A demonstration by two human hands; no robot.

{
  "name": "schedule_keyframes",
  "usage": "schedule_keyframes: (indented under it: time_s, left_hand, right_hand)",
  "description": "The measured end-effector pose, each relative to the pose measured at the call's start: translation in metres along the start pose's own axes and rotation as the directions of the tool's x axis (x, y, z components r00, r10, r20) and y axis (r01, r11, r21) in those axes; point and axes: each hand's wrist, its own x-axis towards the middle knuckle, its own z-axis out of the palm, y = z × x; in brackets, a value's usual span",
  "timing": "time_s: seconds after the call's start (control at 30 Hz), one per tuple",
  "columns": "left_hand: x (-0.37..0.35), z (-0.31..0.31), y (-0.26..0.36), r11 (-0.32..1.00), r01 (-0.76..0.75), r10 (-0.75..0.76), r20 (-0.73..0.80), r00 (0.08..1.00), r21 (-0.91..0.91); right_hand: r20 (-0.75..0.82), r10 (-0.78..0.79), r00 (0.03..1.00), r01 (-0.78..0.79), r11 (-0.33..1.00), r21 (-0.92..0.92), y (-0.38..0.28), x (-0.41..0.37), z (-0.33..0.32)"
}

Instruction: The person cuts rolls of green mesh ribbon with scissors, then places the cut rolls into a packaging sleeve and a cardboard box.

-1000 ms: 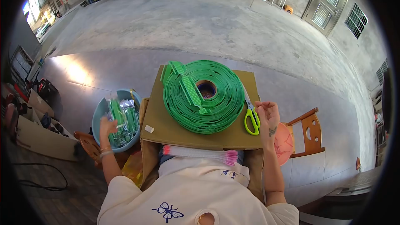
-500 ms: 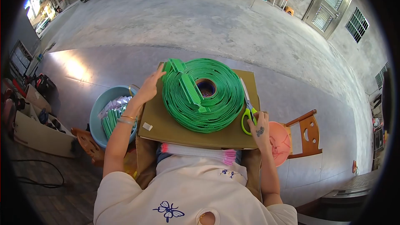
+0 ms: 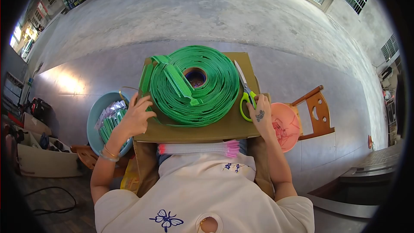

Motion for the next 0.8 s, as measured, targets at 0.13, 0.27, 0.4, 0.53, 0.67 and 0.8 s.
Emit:
schedule_keyframes:
  time_s: [0.13, 0.27, 0.4, 0.53, 0.67, 0.8]
  left_hand:
    - [0.006, -0.001, 0.055, 0.976, -0.039, 0.037, -0.012, 0.999, -0.216]
    - [0.025, 0.027, 0.096, 0.963, -0.026, 0.005, -0.082, 0.997, -0.267]
    - [0.027, 0.043, 0.096, 0.959, 0.006, 0.002, 0.026, 1.0, -0.285]
    - [0.005, 0.021, 0.068, 0.944, 0.162, -0.145, 0.078, 0.986, -0.288]
    - [-0.036, -0.007, 0.017, 0.932, 0.348, -0.31, 0.267, 0.912, -0.105]
    - [-0.039, -0.03, 0.016, 0.961, 0.181, -0.141, 0.194, 0.971, -0.21]
  right_hand:
    - [0.002, 0.001, 1.0, -0.001, 1.0, 0.0, 0.0, 0.002, 0.001]
    - [-0.06, -0.025, 0.998, 0.023, 1.0, -0.019, 0.003, 0.001, 0.005]
    - [-0.037, 0.022, 0.999, -0.023, 1.0, -0.021, 0.0, 0.003, 0.002]
    - [0.023, 0.065, 0.998, -0.064, 0.997, -0.045, -0.004, 0.003, -0.003]
    - [0.037, 0.091, 0.995, -0.088, 0.995, -0.053, -0.006, 0.004, -0.003]
    - [0.035, 0.085, 0.996, -0.082, 0.994, -0.068, -0.005, 0.005, -0.002]
